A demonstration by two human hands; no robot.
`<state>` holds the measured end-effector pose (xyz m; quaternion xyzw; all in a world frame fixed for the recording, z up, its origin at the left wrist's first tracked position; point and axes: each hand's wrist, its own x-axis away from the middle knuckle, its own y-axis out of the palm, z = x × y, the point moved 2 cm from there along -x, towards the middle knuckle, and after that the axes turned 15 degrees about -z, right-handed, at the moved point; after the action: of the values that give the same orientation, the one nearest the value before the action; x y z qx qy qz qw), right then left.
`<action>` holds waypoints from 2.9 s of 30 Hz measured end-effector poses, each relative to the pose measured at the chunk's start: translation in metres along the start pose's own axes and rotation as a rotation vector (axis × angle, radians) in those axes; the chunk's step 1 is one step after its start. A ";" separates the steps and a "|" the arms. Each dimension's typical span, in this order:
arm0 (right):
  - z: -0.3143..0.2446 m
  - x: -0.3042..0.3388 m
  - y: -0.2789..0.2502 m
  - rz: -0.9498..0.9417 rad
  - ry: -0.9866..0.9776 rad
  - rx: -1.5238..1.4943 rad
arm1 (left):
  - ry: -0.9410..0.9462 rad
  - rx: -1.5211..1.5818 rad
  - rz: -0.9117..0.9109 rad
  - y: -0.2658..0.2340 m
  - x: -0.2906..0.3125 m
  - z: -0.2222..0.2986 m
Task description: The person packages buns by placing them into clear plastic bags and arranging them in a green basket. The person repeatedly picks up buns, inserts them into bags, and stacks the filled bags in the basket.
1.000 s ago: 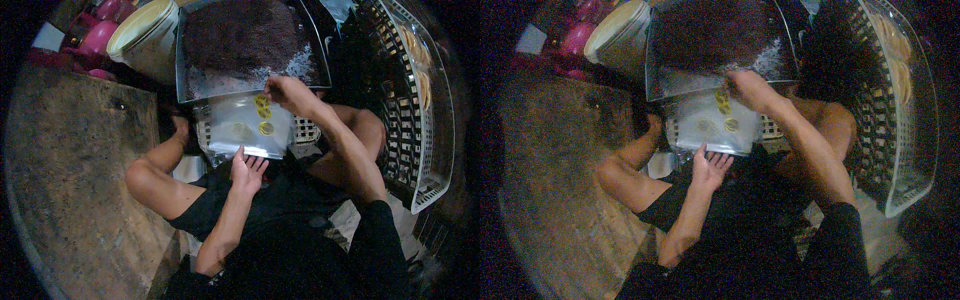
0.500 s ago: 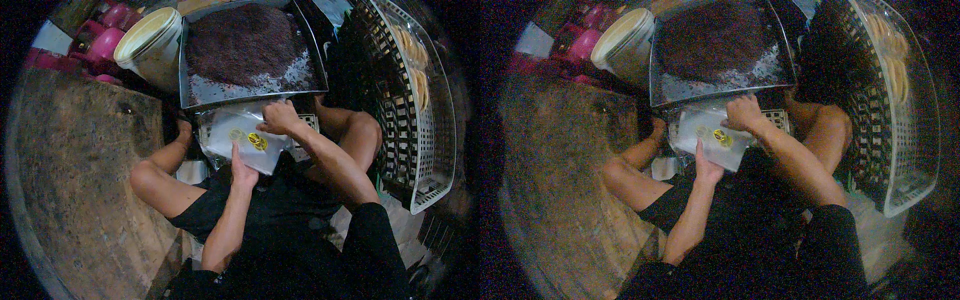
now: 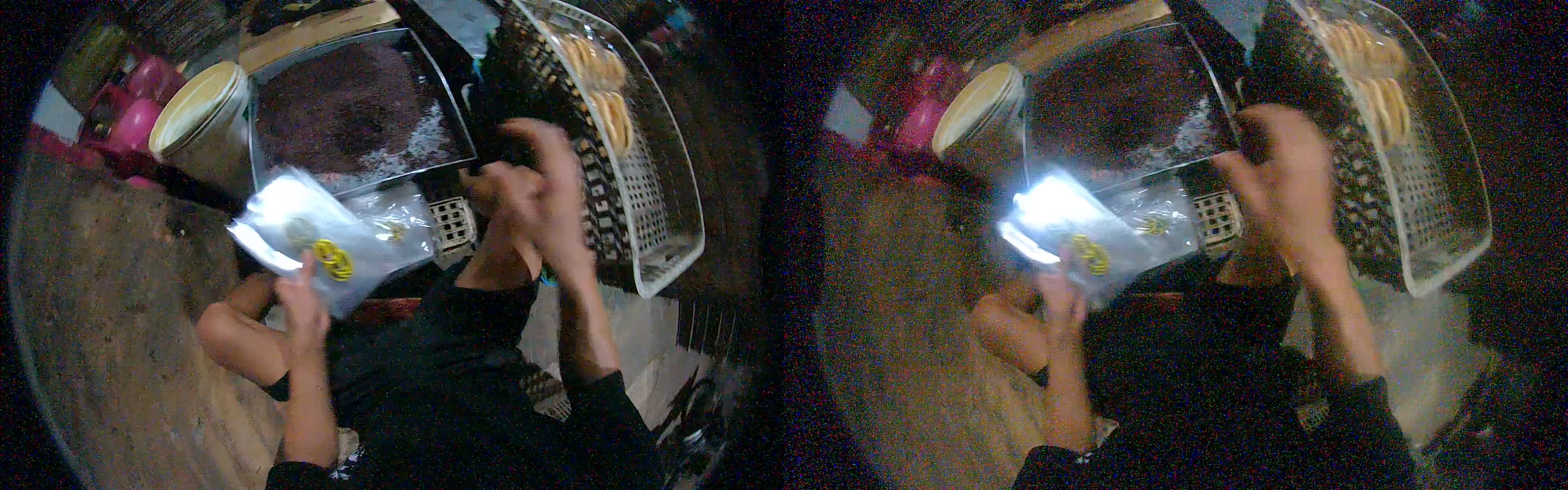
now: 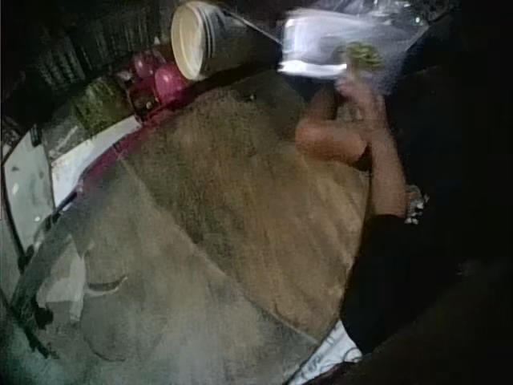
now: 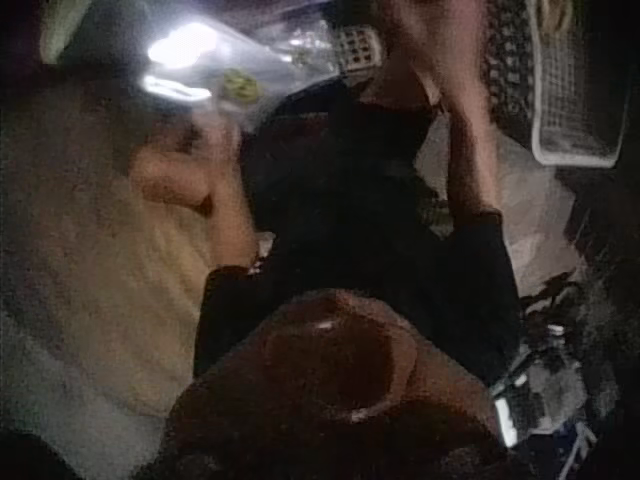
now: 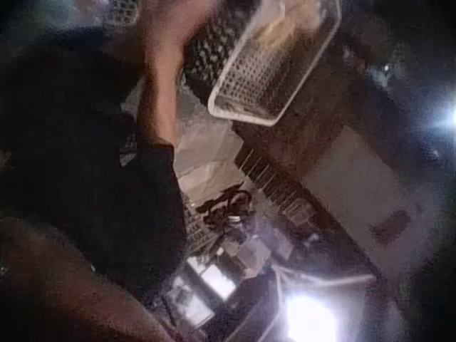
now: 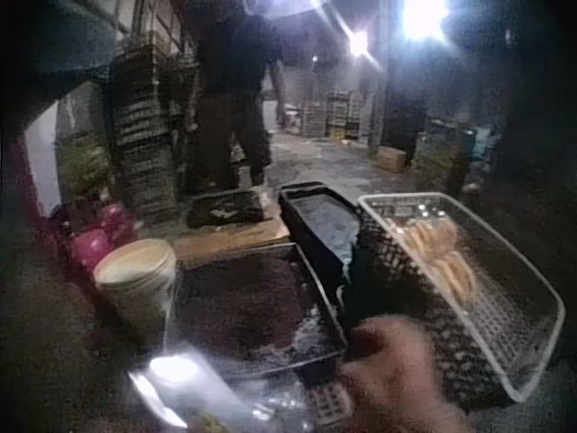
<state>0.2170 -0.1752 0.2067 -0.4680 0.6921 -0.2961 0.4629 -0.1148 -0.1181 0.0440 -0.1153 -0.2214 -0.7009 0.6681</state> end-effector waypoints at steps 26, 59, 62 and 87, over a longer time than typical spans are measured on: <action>0.157 0.166 -0.143 -0.251 0.844 0.631 | 0.617 -0.444 -0.441 -0.018 -0.095 0.164; -0.098 -0.049 0.090 -0.541 -0.026 -2.018 | 0.465 -0.466 -0.785 0.031 -0.038 0.211; -0.114 -0.032 0.090 -0.253 0.116 -1.828 | 0.523 -0.613 -0.723 0.033 -0.053 0.204; -0.092 0.004 0.106 0.097 0.009 -1.005 | 0.360 0.774 -0.651 0.100 -0.019 0.052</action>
<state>0.0926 -0.1404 0.1522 -0.5992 0.7720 0.0935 0.1904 -0.0217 -0.0781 0.0961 0.3359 -0.3698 -0.7477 0.4374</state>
